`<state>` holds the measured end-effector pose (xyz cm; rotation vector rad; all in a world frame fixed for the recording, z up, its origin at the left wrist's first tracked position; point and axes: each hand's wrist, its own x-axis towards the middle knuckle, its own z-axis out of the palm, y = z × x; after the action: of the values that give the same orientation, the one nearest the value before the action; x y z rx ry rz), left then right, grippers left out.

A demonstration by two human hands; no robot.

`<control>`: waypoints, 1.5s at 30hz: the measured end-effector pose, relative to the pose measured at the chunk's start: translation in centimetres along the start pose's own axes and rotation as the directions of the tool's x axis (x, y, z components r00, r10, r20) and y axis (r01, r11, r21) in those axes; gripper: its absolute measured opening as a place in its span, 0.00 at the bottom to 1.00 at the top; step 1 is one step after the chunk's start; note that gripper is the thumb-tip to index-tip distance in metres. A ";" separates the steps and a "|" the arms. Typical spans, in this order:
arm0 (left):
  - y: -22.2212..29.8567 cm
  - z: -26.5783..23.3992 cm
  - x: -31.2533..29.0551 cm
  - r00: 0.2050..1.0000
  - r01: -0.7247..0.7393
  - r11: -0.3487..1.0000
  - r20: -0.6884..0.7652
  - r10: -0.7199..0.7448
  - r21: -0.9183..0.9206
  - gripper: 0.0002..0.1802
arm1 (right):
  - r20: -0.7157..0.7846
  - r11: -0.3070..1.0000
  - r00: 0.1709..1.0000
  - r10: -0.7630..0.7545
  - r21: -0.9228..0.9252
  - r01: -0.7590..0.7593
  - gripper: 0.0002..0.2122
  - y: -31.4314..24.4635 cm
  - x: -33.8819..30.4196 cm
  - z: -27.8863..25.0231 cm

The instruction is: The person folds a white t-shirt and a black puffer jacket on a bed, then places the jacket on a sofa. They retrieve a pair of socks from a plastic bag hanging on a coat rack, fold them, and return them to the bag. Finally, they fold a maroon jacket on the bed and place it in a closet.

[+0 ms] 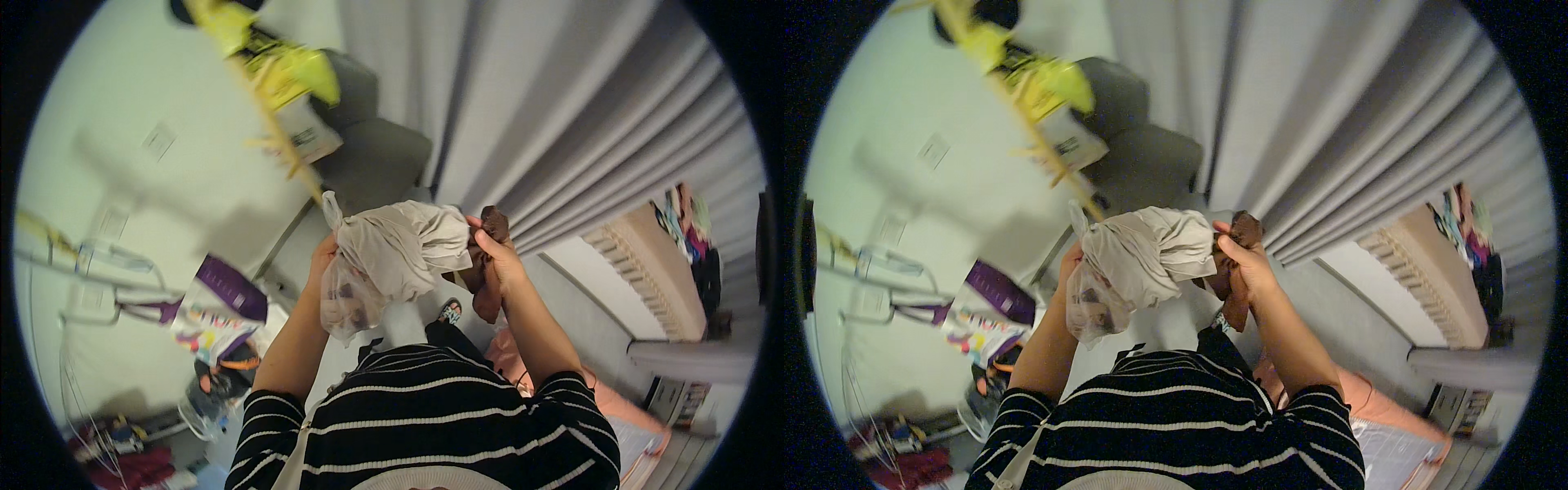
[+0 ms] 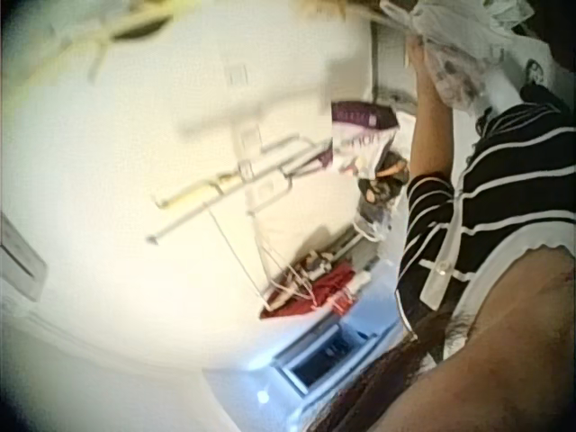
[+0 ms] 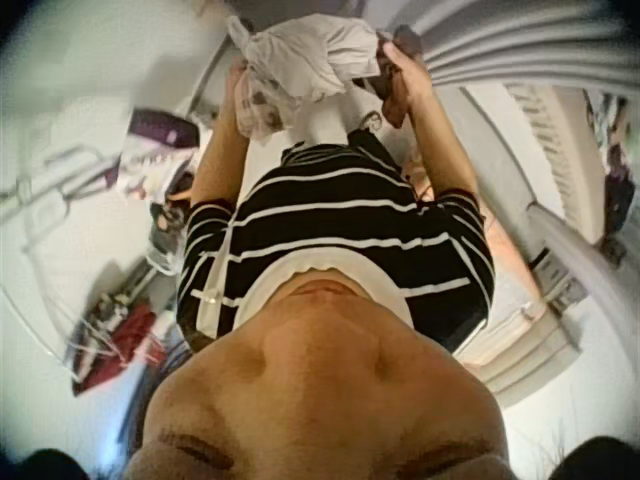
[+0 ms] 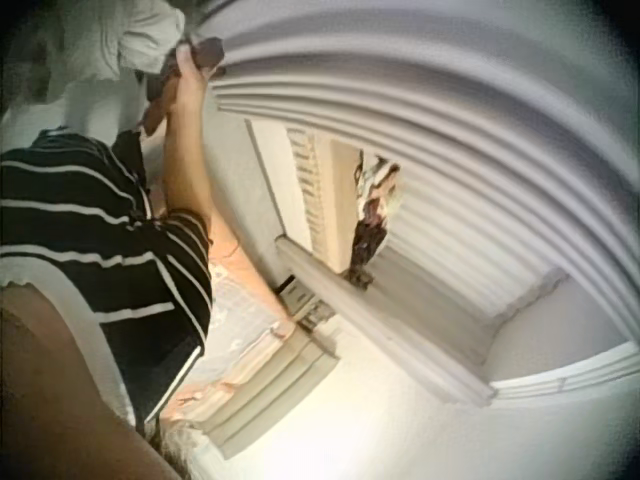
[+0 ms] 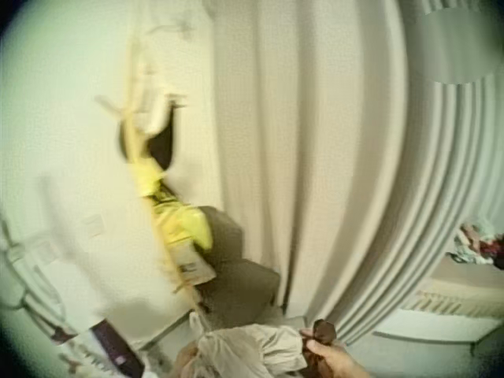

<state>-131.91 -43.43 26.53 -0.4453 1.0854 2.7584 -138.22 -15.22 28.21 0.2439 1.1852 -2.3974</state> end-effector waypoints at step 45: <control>-72.4 80.2 38.3 0.094 0.569 0.261 0.253 -0.963 0.780 0.24 | -0.675 0.909 0.614 -0.410 -0.246 0.337 0.14 -48.6 -21.2 -71.9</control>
<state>-168.42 65.14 23.40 0.1546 0.8261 1.2362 -145.27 73.78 25.76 1.0915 1.8413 -2.6709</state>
